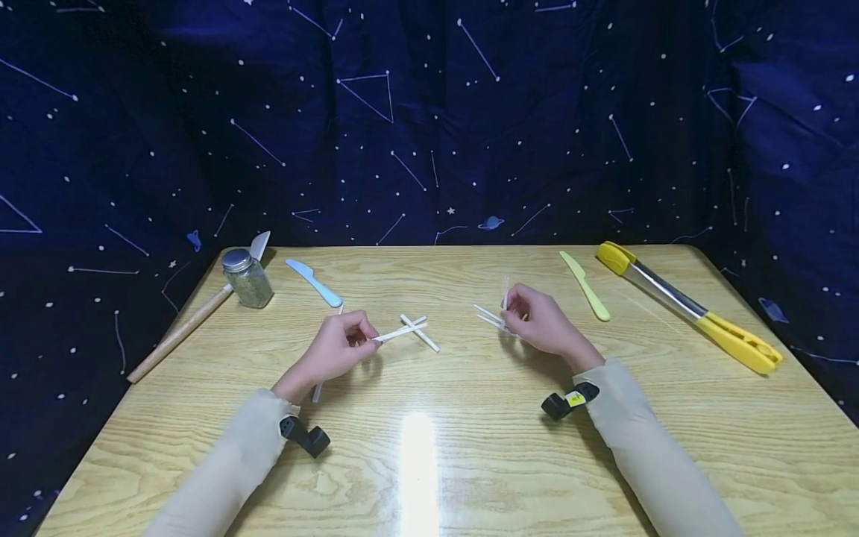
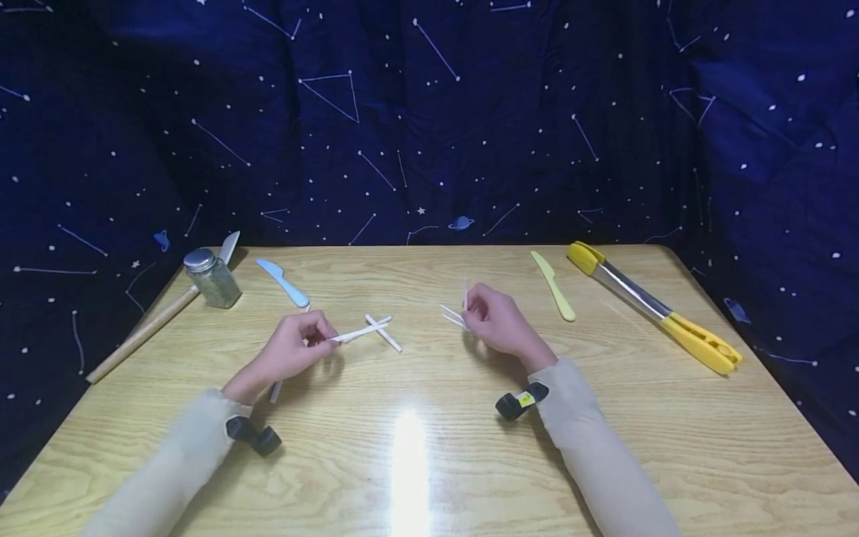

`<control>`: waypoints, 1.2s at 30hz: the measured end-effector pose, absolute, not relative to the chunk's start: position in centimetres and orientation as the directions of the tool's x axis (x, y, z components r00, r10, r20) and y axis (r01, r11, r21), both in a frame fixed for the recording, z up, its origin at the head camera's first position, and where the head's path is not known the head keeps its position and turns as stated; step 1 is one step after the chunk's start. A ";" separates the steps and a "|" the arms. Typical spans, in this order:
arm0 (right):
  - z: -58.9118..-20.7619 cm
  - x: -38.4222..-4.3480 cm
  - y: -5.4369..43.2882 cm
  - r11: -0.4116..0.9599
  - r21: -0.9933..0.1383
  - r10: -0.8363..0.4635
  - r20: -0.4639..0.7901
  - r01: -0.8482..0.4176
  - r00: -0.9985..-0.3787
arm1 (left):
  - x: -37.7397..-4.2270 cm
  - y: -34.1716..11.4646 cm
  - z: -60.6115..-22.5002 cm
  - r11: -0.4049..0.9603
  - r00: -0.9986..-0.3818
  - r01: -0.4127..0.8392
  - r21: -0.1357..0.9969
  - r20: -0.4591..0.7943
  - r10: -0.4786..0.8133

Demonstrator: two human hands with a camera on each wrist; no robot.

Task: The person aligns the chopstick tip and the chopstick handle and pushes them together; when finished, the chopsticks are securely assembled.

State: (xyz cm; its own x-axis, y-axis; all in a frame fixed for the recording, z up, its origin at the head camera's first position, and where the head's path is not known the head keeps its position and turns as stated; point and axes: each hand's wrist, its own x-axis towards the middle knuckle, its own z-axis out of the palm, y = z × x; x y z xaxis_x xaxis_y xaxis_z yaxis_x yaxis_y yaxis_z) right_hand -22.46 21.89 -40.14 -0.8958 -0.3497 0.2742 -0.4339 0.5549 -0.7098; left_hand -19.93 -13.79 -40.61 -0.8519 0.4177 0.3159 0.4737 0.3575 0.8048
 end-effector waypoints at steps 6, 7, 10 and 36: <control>-39.4 -22.2 21.4 0.289 -0.895 -0.375 0.221 -0.340 -0.900 | -19.5 -12.9 -41.3 0.272 -0.857 0.421 0.865 0.281 0.433; -39.2 -22.1 21.3 0.256 -0.914 -0.374 0.206 -0.314 -0.904 | -19.4 -12.7 -41.4 0.255 -0.860 0.407 0.877 0.275 0.430; -38.8 -21.9 21.2 0.207 -0.946 -0.361 0.164 -0.251 -0.918 | -19.2 -12.3 -41.6 0.215 -0.869 0.369 0.904 0.254 0.425; -37.9 -20.3 19.0 0.154 -0.963 -0.406 0.142 -0.220 -0.903 | -17.8 -10.1 -42.5 0.137 -0.849 0.420 0.897 0.335 0.408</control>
State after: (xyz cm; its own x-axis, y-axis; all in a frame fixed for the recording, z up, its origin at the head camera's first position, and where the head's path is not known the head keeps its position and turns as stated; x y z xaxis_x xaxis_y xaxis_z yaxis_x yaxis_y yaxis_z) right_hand -20.29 19.04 -37.89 -0.9029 -0.4057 0.1418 -0.2203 0.1537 -0.9632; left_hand -17.76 -10.06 -42.52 -0.8492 0.4079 0.3352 0.4199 0.1368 0.8972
